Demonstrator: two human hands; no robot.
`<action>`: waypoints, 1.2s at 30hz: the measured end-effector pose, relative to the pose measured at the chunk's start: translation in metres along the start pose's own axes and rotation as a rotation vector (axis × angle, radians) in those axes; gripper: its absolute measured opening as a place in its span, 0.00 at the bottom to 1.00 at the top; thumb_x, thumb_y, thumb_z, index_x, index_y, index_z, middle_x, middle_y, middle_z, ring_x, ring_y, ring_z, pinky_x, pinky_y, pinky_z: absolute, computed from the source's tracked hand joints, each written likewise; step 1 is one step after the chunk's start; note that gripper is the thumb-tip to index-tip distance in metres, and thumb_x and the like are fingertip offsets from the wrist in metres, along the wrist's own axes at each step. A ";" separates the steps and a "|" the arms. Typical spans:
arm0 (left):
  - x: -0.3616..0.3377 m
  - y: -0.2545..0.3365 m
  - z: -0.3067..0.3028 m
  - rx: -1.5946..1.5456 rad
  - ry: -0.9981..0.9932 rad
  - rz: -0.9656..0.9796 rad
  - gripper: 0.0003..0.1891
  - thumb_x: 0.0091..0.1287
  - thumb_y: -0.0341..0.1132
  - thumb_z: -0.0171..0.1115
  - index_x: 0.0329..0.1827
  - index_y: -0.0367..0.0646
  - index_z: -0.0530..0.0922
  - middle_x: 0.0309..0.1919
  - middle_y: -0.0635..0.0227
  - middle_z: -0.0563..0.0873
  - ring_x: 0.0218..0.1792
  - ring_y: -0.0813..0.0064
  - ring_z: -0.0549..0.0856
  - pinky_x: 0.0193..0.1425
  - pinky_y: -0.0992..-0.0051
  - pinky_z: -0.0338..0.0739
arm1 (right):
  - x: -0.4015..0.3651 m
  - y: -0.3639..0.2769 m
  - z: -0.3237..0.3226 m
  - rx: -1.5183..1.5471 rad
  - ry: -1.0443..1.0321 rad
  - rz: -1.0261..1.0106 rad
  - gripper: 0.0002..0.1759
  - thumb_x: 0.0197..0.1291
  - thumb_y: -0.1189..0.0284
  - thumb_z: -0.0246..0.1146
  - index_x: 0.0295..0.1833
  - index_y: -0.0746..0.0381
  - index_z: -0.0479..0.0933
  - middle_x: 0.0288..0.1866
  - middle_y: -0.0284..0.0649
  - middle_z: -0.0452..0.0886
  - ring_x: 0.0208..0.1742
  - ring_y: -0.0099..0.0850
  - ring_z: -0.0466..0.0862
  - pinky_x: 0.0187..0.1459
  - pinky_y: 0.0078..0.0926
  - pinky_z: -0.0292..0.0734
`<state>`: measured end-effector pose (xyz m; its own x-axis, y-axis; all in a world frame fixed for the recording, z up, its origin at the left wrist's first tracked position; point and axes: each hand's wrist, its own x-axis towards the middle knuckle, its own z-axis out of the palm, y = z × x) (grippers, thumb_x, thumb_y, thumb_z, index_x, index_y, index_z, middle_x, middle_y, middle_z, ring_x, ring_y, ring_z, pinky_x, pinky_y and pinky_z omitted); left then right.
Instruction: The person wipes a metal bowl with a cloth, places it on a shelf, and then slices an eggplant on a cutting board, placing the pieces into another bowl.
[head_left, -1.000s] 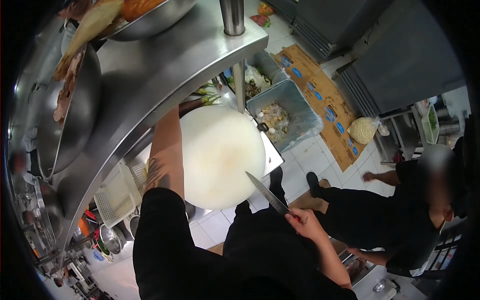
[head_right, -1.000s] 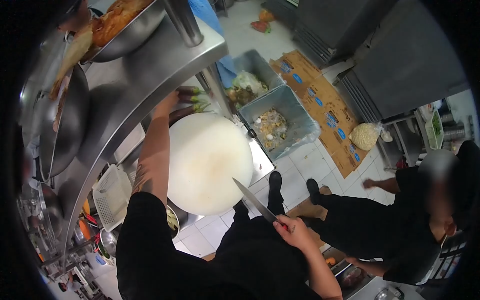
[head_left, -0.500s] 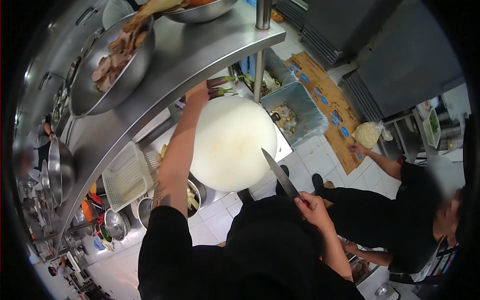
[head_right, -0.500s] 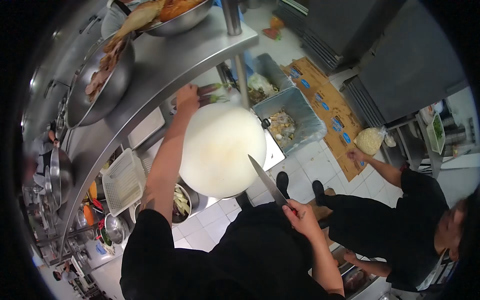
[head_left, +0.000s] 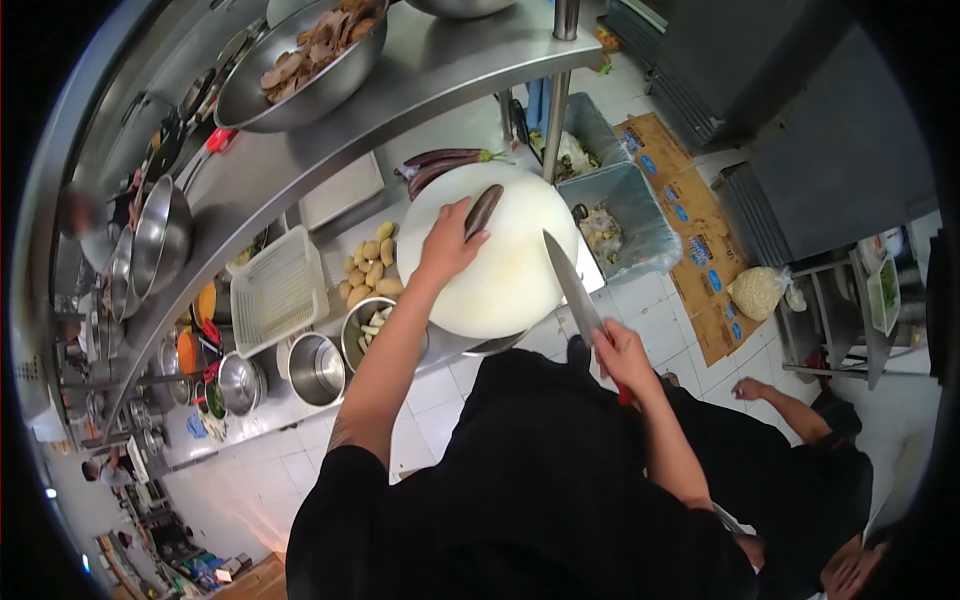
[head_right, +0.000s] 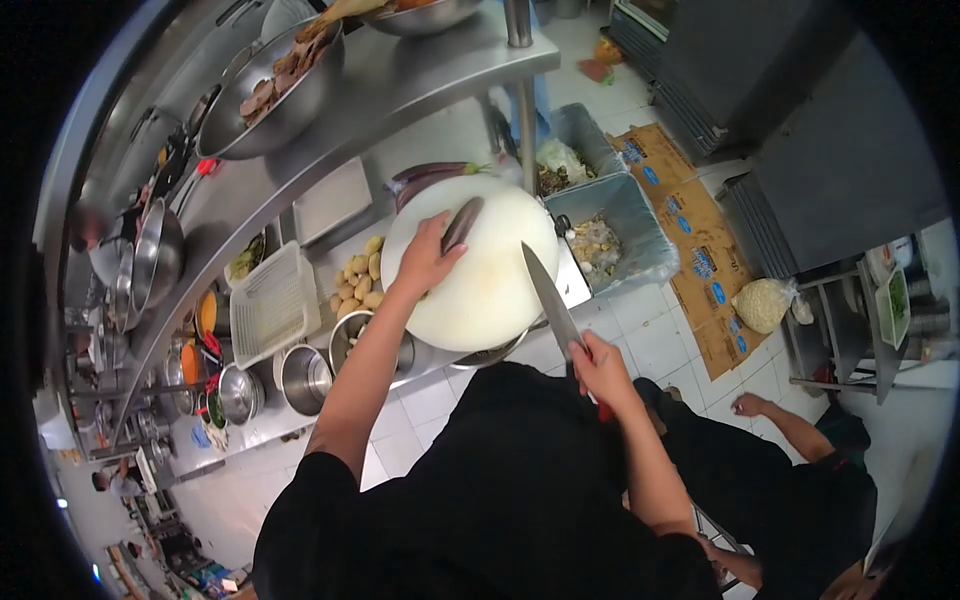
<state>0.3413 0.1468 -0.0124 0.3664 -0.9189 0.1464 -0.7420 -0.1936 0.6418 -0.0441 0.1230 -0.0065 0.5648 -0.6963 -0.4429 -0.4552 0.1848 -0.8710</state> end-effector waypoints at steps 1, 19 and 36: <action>0.001 0.007 0.010 0.111 -0.007 -0.014 0.31 0.68 0.34 0.72 0.75 0.42 0.74 0.61 0.51 0.82 0.64 0.45 0.82 0.65 0.56 0.80 | 0.012 -0.007 -0.002 0.016 -0.020 -0.026 0.12 0.81 0.67 0.60 0.45 0.65 0.75 0.21 0.34 0.77 0.16 0.23 0.77 0.20 0.27 0.72; -0.053 0.067 0.040 0.007 0.062 0.076 0.12 0.74 0.29 0.67 0.58 0.39 0.87 0.51 0.53 0.88 0.51 0.53 0.88 0.57 0.63 0.83 | 0.025 0.030 -0.029 0.202 -0.101 0.105 0.21 0.76 0.57 0.68 0.43 0.66 0.77 0.19 0.36 0.76 0.14 0.23 0.74 0.17 0.29 0.68; -0.051 0.061 0.038 -0.053 -0.020 0.014 0.14 0.74 0.27 0.68 0.61 0.38 0.86 0.52 0.54 0.88 0.52 0.58 0.89 0.59 0.67 0.82 | 0.016 0.022 -0.022 0.031 -0.108 0.083 0.26 0.76 0.53 0.67 0.40 0.69 0.76 0.24 0.47 0.80 0.21 0.34 0.79 0.28 0.41 0.75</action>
<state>0.2558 0.1689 -0.0096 0.3444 -0.9283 0.1403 -0.7159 -0.1630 0.6789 -0.0600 0.1006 -0.0277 0.5979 -0.5992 -0.5324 -0.4826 0.2613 -0.8360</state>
